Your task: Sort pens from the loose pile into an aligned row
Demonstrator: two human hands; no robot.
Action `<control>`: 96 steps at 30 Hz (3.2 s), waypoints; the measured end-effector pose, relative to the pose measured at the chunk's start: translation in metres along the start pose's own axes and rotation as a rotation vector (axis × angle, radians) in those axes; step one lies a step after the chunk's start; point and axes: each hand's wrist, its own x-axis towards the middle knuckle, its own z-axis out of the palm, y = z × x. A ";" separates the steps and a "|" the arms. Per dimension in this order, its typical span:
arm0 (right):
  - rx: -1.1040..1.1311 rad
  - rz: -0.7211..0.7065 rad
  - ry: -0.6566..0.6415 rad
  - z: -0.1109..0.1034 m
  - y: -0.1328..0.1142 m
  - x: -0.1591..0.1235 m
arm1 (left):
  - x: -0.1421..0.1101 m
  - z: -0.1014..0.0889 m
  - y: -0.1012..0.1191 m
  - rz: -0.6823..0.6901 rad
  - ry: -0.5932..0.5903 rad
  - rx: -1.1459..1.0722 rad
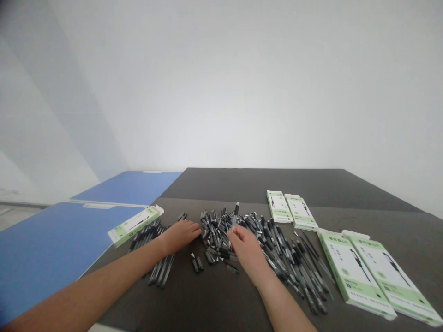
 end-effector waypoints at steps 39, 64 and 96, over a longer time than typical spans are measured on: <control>0.421 0.212 -0.358 0.029 -0.013 -0.018 | -0.015 -0.070 0.026 -0.195 0.352 -0.216; -0.574 -0.214 -0.332 0.032 -0.004 -0.025 | -0.022 -0.027 0.043 -1.003 1.300 -2.079; -0.689 -0.234 -0.276 0.031 -0.005 -0.024 | -0.024 -0.028 0.043 -1.081 1.207 -1.843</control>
